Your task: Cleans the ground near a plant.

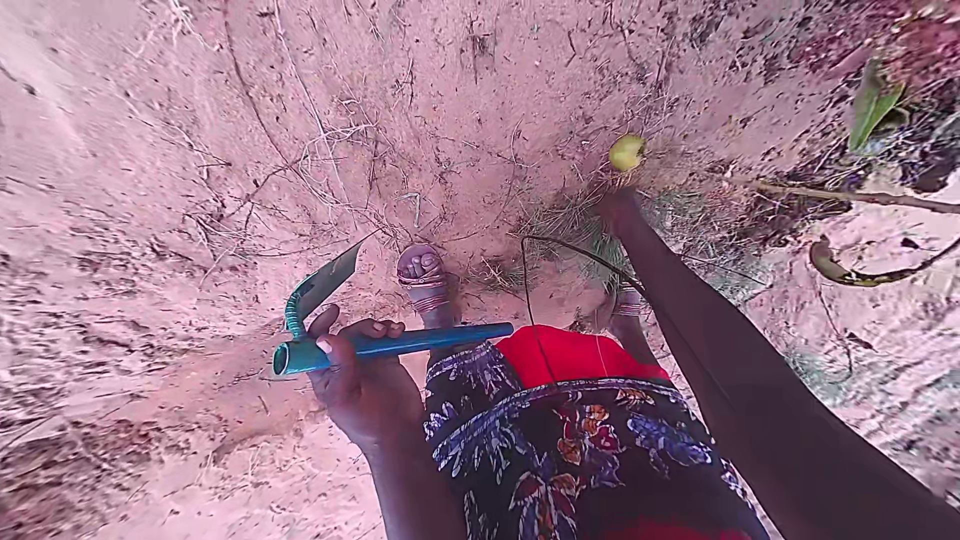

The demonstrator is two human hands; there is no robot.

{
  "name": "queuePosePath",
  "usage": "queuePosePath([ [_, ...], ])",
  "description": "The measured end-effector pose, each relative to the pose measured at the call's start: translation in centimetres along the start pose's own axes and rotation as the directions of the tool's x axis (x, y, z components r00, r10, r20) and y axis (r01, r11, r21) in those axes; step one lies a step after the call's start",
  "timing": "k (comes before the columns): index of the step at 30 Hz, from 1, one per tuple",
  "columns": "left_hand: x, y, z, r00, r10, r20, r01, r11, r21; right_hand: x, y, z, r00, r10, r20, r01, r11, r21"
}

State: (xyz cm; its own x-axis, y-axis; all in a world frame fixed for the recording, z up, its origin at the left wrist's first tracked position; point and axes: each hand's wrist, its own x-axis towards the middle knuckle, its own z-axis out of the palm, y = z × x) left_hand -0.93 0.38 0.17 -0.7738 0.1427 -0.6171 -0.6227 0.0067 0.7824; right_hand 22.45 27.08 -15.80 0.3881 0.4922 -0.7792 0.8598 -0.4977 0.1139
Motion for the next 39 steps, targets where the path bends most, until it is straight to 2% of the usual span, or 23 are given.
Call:
queuePosePath([
  [2,0.1,0.0,-0.3,1.0,0.011,0.019,-0.011,1.0,-0.004,0.3,0.1,0.3,0.999,0.044,-0.019,-0.043,0.997,0.057],
  [5,0.1,-0.1,-0.5,1.0,0.009,0.028,-0.009,1.0,-0.004,0.0,0.1,-0.4,0.988,0.124,0.095,-0.144,0.961,0.237],
  [8,-0.1,-0.2,-0.3,1.0,-0.004,0.018,0.004,1.0,0.003,-0.4,0.9,-0.8,0.985,0.118,0.129,-0.147,0.957,0.251],
  [11,-0.1,-0.2,-0.1,1.0,0.0,0.02,0.0,1.0,0.012,-1.0,1.4,-0.1,0.997,-0.025,0.07,0.013,0.987,0.159],
  [14,-0.3,-0.1,0.1,0.999,0.004,0.032,-0.005,1.0,0.014,-0.7,2.2,0.5,0.977,-0.213,-0.003,0.212,0.971,0.107],
  [19,-0.7,-0.4,0.4,0.999,0.011,0.037,-0.013,0.998,0.055,-2.1,1.5,0.5,0.953,-0.302,-0.013,0.302,0.953,0.027],
  [20,-0.6,-0.4,0.4,0.999,0.016,0.042,-0.018,0.999,0.047,-2.6,1.3,0.2,0.942,-0.336,0.002,0.336,0.942,0.007],
  [22,-0.4,-0.5,0.5,0.998,0.026,0.05,-0.028,0.999,0.039,-4.9,1.6,-0.4,0.902,-0.412,0.133,0.425,0.9,-0.094],
  [25,-0.5,-0.5,0.6,0.999,0.022,0.038,-0.023,1.0,0.019,-9.7,4.9,0.2,0.836,-0.339,0.432,0.491,0.814,-0.31],
  [28,-0.2,-0.2,1.0,0.999,0.032,0.028,-0.032,0.999,0.02,-12.4,9.1,2.3,0.757,-0.098,0.646,0.542,0.647,-0.537],
  [31,-0.1,-0.1,1.1,0.999,0.019,0.038,-0.02,1.0,0.007,-12.6,15.1,3.7,0.657,0.081,0.749,0.646,0.451,-0.615],
  [33,-0.1,-0.3,0.9,0.999,0.008,0.04,-0.008,1.0,0.004,-12.0,17.3,3.5,0.684,0.101,0.723,0.639,0.396,-0.66],
  [34,-0.1,-0.3,0.9,0.999,0.003,0.033,-0.003,1.0,0.012,-11.6,17.6,3.3,0.715,0.055,0.697,0.625,0.397,-0.672],
  [36,-0.1,-0.3,0.7,1.0,-0.002,0.024,0.001,1.0,0.025,-11.0,16.8,2.9,0.752,-0.128,0.646,0.626,0.443,-0.641],
  [39,-0.3,-0.5,0.6,1.0,-0.005,0.019,0.004,1.0,0.031,-11.6,12.2,2.1,0.698,-0.354,0.622,0.71,0.455,-0.537],
])
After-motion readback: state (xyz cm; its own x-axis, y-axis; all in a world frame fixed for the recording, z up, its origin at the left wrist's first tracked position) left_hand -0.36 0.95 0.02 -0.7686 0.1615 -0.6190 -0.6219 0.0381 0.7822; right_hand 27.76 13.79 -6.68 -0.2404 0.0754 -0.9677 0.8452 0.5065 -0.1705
